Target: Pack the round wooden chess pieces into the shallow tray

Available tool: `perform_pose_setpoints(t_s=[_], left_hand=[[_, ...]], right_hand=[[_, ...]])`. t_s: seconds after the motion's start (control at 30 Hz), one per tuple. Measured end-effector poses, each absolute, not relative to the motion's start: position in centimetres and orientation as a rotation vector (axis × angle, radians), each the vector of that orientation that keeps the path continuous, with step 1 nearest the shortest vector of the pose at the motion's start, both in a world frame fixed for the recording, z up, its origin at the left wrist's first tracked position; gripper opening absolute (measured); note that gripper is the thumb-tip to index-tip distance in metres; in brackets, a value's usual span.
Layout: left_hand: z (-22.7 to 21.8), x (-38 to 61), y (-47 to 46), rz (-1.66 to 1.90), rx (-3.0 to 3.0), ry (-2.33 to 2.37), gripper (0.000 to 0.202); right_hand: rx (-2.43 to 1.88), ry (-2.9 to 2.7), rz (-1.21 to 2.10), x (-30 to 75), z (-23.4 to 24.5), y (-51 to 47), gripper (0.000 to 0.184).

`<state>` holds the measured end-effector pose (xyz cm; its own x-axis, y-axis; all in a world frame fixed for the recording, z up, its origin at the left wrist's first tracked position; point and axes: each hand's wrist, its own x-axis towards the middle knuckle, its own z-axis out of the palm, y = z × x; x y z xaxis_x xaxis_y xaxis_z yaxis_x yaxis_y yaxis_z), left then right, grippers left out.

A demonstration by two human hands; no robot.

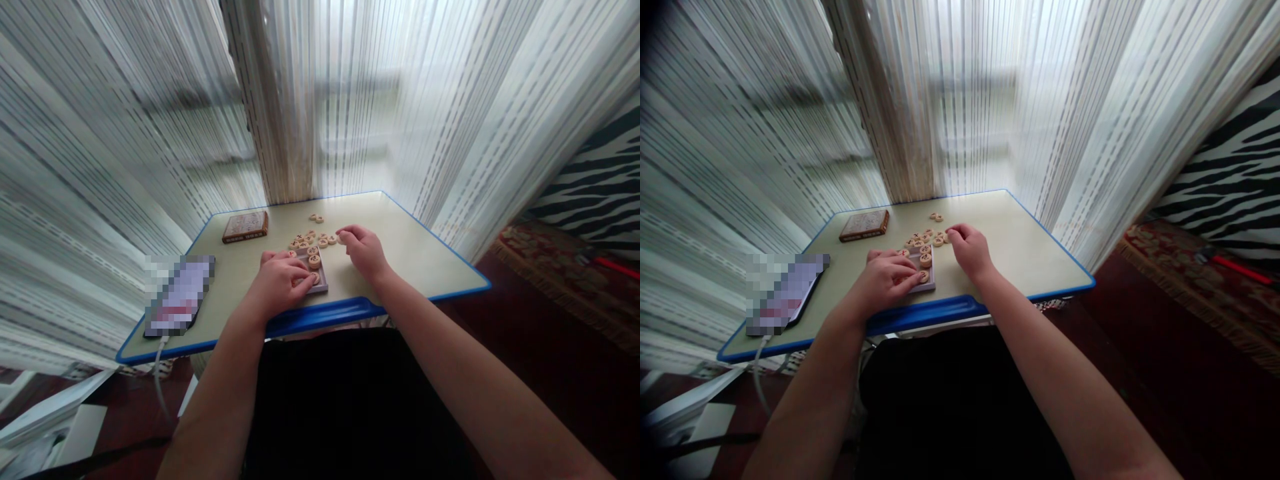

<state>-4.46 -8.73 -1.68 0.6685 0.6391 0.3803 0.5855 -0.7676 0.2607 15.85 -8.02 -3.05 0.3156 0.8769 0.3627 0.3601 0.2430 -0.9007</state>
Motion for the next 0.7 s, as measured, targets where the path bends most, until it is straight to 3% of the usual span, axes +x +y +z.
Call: perform_pose_setpoints(t_s=[0.53, 0.7], left_hand=[[-1.32, -4.51, -9.2, 0.618, 2.799, 0.934, 0.035], [-1.39, -4.51, -9.25, 0.674, 2.802, 1.041, 0.028]], right_hand=[[-1.299, -1.263, 0.512, 15.81, -3.15, -7.89, 0.025], [-1.281, -1.281, 0.5, 15.84, -3.25, -7.75, 0.023]])
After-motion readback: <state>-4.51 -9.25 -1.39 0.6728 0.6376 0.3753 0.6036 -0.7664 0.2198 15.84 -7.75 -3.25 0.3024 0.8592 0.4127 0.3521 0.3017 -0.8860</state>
